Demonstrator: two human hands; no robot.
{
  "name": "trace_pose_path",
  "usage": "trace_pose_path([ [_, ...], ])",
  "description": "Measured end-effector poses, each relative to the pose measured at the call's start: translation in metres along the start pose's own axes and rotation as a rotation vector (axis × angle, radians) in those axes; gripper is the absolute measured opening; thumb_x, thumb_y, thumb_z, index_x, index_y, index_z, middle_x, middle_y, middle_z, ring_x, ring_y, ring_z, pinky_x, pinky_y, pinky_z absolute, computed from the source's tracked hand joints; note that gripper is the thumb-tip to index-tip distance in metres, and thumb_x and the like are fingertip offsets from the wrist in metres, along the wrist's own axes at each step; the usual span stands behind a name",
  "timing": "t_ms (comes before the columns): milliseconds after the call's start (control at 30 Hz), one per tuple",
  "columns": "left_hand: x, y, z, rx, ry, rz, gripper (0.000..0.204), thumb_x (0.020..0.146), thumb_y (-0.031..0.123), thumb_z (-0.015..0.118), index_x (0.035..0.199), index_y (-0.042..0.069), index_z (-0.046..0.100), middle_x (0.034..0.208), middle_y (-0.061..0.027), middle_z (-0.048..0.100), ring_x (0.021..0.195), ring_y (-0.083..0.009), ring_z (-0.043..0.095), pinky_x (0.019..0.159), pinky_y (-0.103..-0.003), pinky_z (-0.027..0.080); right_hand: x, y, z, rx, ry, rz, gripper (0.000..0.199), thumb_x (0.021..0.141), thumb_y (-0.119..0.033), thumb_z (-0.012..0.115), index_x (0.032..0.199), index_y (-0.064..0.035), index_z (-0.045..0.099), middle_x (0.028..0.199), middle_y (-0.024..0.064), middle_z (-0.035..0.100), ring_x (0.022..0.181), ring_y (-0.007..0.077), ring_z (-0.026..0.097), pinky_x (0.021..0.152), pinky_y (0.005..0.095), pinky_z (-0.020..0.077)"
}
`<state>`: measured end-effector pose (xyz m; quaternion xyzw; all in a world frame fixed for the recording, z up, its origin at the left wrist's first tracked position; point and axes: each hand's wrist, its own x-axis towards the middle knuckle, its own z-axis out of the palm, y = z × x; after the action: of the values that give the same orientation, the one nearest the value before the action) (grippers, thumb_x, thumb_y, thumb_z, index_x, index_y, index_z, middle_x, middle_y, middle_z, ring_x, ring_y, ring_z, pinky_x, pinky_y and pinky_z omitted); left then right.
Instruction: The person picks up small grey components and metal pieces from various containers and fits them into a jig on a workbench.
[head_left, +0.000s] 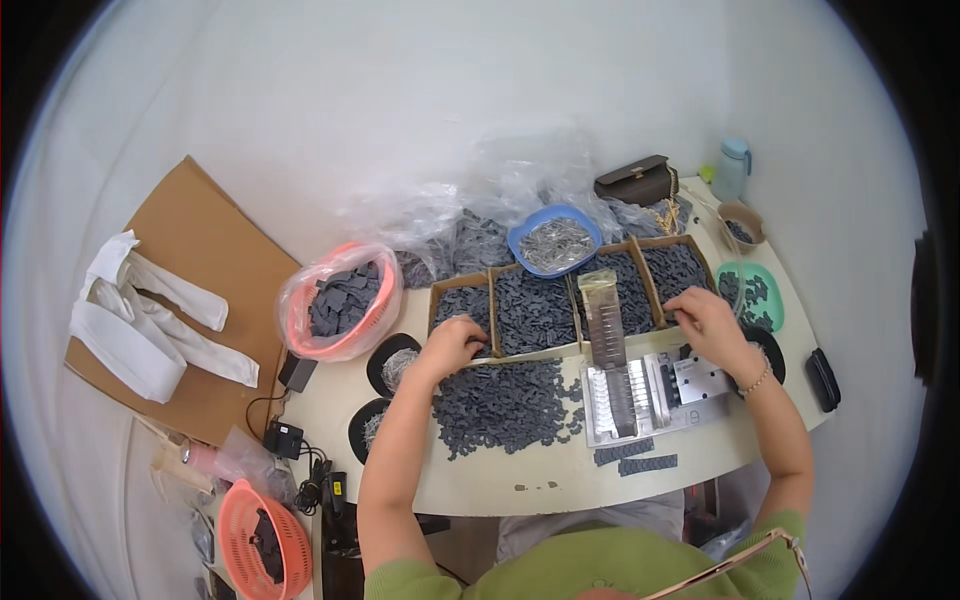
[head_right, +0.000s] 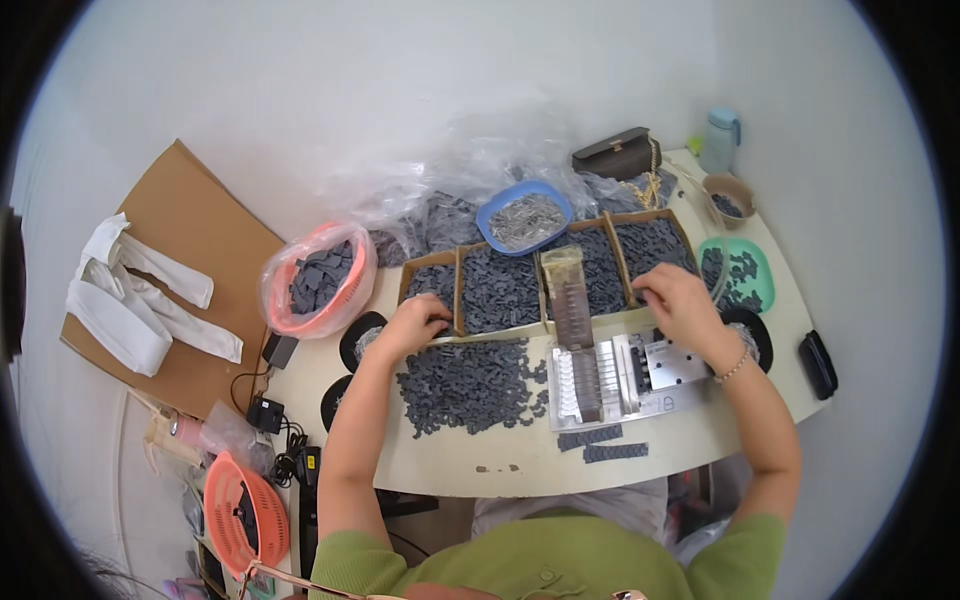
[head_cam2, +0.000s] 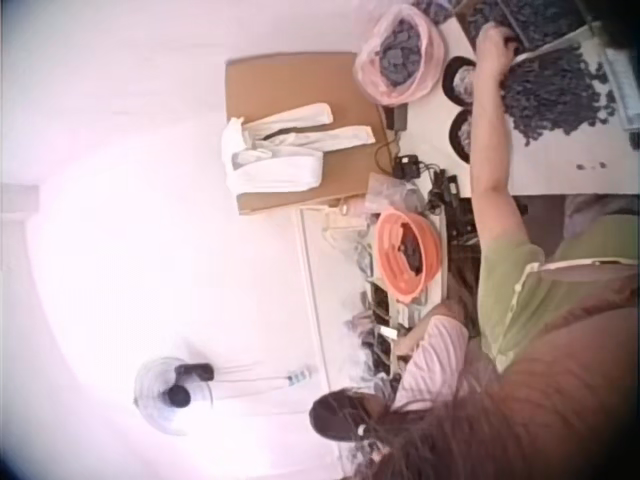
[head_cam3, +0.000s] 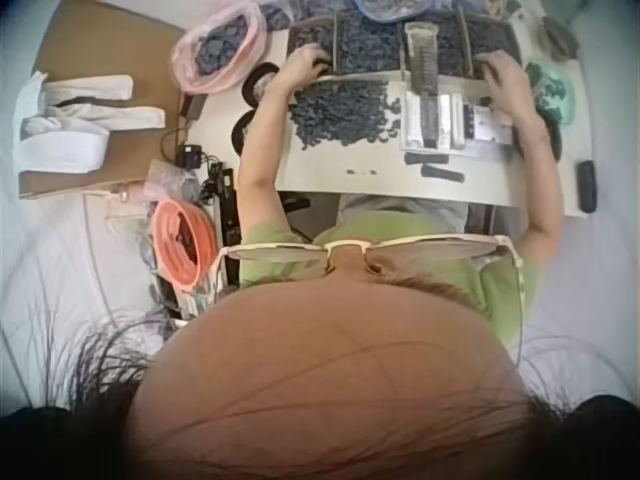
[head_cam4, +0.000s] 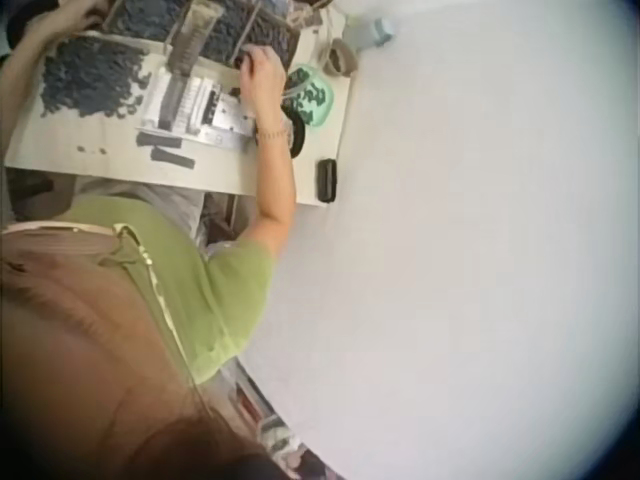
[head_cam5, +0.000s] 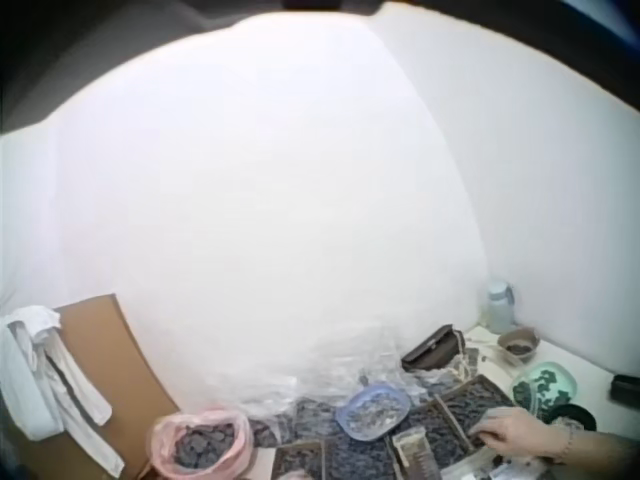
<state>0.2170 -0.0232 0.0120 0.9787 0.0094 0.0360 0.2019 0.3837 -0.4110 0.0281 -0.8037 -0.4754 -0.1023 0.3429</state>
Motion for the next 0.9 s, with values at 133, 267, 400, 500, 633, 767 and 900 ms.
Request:
trace_pose_path([
  [133,-0.01,-0.001,0.005,-0.032,0.144,-0.05,0.018,0.076,0.005,0.067,0.093,0.002,0.07,0.091,-0.0144,0.063,0.089,-0.0312,0.063,0.081,-0.039,0.049,-0.019,-0.016,0.013,0.327,-0.268,0.219,0.019,0.086,-0.002,0.056,0.102,-0.0008,0.065,0.089,0.012,0.068,0.077,0.0235,0.065,0.07,0.0336,0.0515],
  [267,-0.015,0.006,0.007,-0.086,0.084,-0.086,0.014,0.076,0.004,0.07,0.09,0.001,0.069,0.085,-0.0133,0.062,0.08,-0.0288,0.064,0.072,-0.036,0.05,-0.025,-0.029,0.033,0.691,-0.396,0.324,0.025,0.091,-0.005,0.055,0.114,0.0009,0.063,0.095,0.0128,0.071,0.087,0.0137,0.068,0.076,0.0263,0.0532],
  [400,-0.015,0.007,0.011,-0.023,0.138,-0.087,0.01,0.075,0.003,0.07,0.084,0.0,0.067,0.081,-0.0136,0.06,0.076,-0.0294,0.063,0.07,-0.038,0.049,-0.028,-0.037,0.041,0.766,-0.454,0.38,0.021,0.092,-0.003,0.055,0.111,0.0017,0.063,0.095,0.0103,0.07,0.087,0.0112,0.067,0.075,0.0233,0.0537],
  [500,-0.015,0.003,0.016,0.002,0.239,-0.068,0.009,0.074,0.002,0.069,0.083,-0.001,0.065,0.08,-0.0143,0.06,0.073,-0.0314,0.062,0.067,-0.039,0.048,-0.036,-0.043,0.05,0.603,-0.407,0.195,0.014,0.089,-0.006,0.057,0.101,0.0003,0.063,0.09,0.0103,0.066,0.083,0.019,0.065,0.071,0.0285,0.0523],
  [633,-0.015,-0.001,0.027,-0.006,0.326,-0.138,0.011,0.075,0.002,0.068,0.085,-0.001,0.064,0.082,-0.0155,0.061,0.076,-0.0314,0.061,0.069,-0.039,0.048,-0.063,-0.056,0.075,0.164,-0.256,-0.245,0.014,0.079,-0.008,0.063,0.092,-0.0037,0.063,0.086,0.0083,0.058,0.08,0.0252,0.059,0.068,0.0337,0.0501],
  [767,-0.016,0.007,0.029,0.076,0.474,-0.098,0.014,0.077,0.001,0.066,0.091,0.001,0.064,0.087,-0.0146,0.062,0.083,-0.0326,0.06,0.074,-0.04,0.047,-0.078,-0.068,0.075,-0.058,-0.176,-0.511,0.019,0.07,-0.007,0.062,0.088,-0.0012,0.063,0.083,0.0062,0.056,0.077,0.0221,0.057,0.066,0.0322,0.0499],
  [900,-0.016,0.053,0.038,0.021,0.597,0.111,0.015,0.077,0.0,0.065,0.092,0.002,0.064,0.093,-0.0138,0.061,0.089,-0.0338,0.058,0.078,-0.04,0.047,-0.08,-0.071,0.077,-0.1,-0.043,-0.611,0.016,0.068,-0.006,0.059,0.082,0.0009,0.062,0.08,0.0048,0.054,0.075,0.0192,0.054,0.063,0.0303,0.0475],
])
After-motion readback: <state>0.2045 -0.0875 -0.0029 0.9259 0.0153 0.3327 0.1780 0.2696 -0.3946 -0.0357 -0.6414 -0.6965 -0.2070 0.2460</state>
